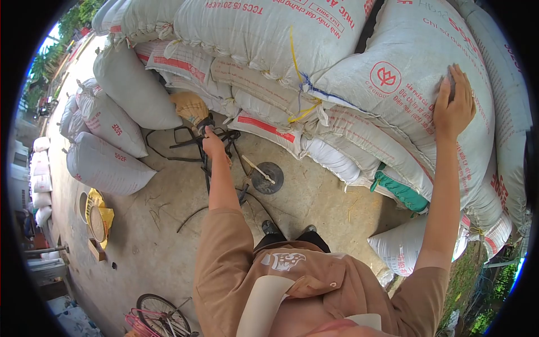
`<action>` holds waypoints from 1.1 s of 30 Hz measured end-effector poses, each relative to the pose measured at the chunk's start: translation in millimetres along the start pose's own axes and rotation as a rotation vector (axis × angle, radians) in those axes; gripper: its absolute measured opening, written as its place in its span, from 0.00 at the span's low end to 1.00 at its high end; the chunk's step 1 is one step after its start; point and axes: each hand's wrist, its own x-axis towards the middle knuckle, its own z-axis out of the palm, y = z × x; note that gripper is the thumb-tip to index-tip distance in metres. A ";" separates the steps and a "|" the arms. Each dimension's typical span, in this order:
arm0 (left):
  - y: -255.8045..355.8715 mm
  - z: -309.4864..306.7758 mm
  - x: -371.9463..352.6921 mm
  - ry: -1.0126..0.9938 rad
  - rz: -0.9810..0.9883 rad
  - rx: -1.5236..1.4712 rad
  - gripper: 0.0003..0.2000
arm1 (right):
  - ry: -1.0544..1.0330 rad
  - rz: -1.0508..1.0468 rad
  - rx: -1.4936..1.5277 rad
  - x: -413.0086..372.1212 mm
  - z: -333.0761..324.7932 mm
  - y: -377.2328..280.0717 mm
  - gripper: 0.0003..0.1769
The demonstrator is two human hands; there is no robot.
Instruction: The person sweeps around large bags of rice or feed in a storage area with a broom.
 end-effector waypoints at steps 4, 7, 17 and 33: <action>-4.1 -6.6 -19.2 -0.025 -0.016 -0.307 0.34 | 0.010 0.019 -0.013 0.1 -0.6 -0.8 0.16; -26.0 -6.1 -83.7 -0.376 0.285 0.051 0.32 | 0.019 0.022 0.008 -3.2 2.3 1.8 0.16; 17.2 -31.7 -26.0 -0.174 0.516 0.522 0.31 | 0.100 0.050 -0.022 -6.3 12.8 6.3 0.16; -65.3 -43.8 -215.8 -0.839 -0.164 -0.581 0.24 | 0.122 -0.006 0.528 -73.9 -94.6 -44.1 0.18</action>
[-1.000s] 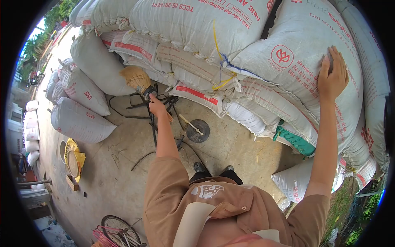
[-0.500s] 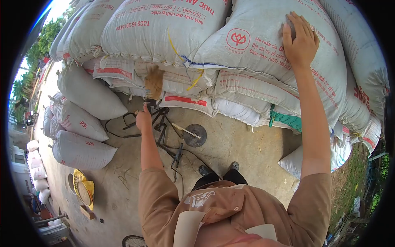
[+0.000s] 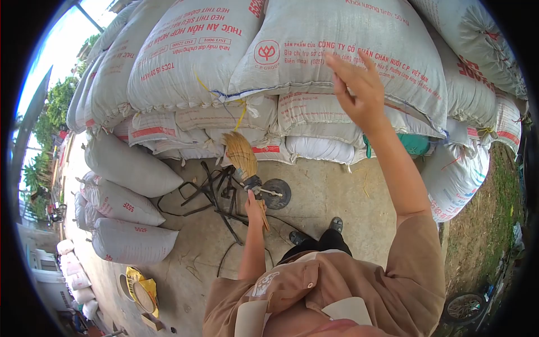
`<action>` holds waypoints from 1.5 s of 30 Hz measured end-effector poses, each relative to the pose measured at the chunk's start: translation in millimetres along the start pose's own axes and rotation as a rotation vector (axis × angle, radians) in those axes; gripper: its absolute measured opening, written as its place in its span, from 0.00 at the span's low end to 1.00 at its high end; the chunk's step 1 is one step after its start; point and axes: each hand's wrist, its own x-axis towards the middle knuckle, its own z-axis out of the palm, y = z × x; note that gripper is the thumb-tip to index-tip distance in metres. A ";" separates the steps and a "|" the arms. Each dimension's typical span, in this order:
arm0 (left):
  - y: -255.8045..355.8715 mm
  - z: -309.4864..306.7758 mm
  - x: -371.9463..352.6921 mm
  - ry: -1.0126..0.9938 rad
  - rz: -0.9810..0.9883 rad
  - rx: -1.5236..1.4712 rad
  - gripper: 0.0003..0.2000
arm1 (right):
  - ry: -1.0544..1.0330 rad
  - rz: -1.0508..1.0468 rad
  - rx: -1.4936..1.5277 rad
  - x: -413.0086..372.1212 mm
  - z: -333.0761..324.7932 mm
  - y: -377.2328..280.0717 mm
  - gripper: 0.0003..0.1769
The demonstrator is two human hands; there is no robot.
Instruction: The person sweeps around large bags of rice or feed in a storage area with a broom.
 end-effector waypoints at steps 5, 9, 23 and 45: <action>-27.2 22.7 -25.3 -0.226 0.009 0.090 0.21 | -0.565 1.152 0.649 -218.0 -3.5 -91.6 0.31; -58.2 40.4 -29.3 -0.305 0.332 0.307 0.17 | -0.807 1.611 0.894 -288.7 -15.2 -153.3 0.41; -66.0 86.3 -87.0 -0.975 0.659 0.844 0.27 | 0.191 2.005 0.433 -341.2 -31.3 -76.4 0.21; -80.7 -80.5 -2.5 -0.339 0.306 1.152 0.22 | -0.170 2.043 0.291 -379.7 -0.4 -36.3 0.22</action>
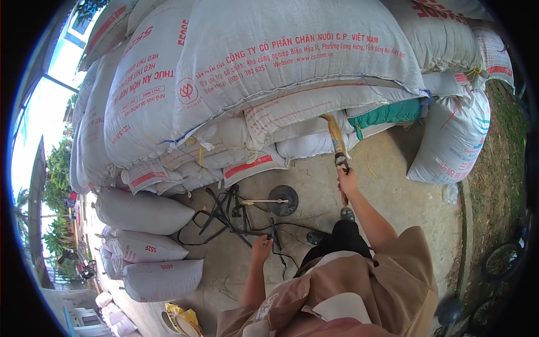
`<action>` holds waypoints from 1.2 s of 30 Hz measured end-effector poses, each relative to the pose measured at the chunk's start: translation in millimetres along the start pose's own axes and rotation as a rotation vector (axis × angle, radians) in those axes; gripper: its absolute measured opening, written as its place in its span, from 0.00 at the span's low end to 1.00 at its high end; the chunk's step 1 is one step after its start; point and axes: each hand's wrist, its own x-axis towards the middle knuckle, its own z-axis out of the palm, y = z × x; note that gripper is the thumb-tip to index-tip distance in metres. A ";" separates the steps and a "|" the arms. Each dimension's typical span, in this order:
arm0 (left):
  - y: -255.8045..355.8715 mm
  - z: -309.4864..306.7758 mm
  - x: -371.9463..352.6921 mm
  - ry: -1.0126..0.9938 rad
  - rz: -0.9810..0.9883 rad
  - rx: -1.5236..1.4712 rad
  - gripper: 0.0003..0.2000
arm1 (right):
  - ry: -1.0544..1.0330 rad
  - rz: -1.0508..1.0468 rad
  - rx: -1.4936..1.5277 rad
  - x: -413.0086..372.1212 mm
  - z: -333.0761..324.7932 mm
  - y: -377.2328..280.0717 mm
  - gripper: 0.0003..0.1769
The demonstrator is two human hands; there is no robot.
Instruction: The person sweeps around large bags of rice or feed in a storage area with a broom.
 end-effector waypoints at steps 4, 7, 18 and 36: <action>-70.5 73.8 -14.0 0.065 -0.074 0.061 0.25 | 0.236 -0.032 0.168 63.4 -24.3 -12.8 0.21; -111.9 133.4 -50.9 -0.332 -0.333 0.242 0.30 | 0.261 -0.009 0.322 74.6 3.6 -16.8 0.19; -72.1 257.7 -73.3 -0.118 -0.488 -0.060 0.25 | -0.435 -0.163 -0.291 98.3 66.8 61.2 0.21; -2.5 267.1 -18.8 0.244 -0.322 -0.490 0.14 | -0.015 -0.258 -0.149 136.7 81.4 112.0 0.20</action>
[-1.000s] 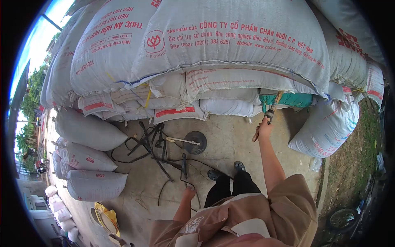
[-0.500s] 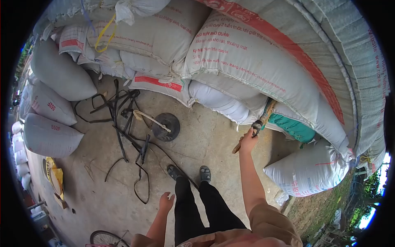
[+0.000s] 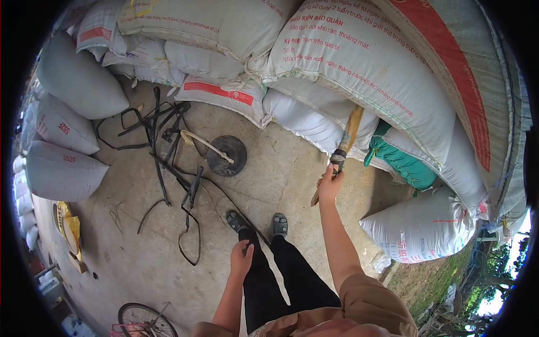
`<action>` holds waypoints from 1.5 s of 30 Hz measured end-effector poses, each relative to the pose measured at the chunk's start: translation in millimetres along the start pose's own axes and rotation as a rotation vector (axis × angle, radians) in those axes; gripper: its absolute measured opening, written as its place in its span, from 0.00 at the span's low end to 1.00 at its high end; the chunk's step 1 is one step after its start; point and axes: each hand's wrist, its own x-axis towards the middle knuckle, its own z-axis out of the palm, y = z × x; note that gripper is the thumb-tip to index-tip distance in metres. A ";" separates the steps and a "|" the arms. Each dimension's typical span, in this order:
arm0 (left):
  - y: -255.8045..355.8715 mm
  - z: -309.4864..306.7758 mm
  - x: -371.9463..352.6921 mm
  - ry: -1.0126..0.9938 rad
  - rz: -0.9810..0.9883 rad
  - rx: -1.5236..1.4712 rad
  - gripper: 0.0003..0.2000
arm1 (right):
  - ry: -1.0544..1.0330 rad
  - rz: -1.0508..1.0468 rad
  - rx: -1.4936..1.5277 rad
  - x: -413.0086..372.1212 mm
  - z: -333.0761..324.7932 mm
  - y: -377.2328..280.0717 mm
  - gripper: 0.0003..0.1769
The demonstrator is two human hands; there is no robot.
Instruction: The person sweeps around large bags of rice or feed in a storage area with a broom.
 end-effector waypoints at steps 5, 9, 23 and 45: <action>25.4 -29.1 22.3 0.041 0.064 0.030 0.12 | -0.008 0.065 -0.104 51.3 16.5 -13.6 0.22; 53.3 -27.1 16.5 0.087 -0.012 -0.109 0.13 | -0.215 -0.164 -0.487 52.5 32.3 19.8 0.22; -42.4 -0.6 -47.9 -0.213 -0.164 0.329 0.19 | -0.150 0.005 -0.048 39.3 47.3 -40.0 0.22; -83.3 -125.1 -14.7 -0.092 -0.362 0.037 0.20 | -0.277 -0.476 -0.665 -29.5 252.1 -56.4 0.27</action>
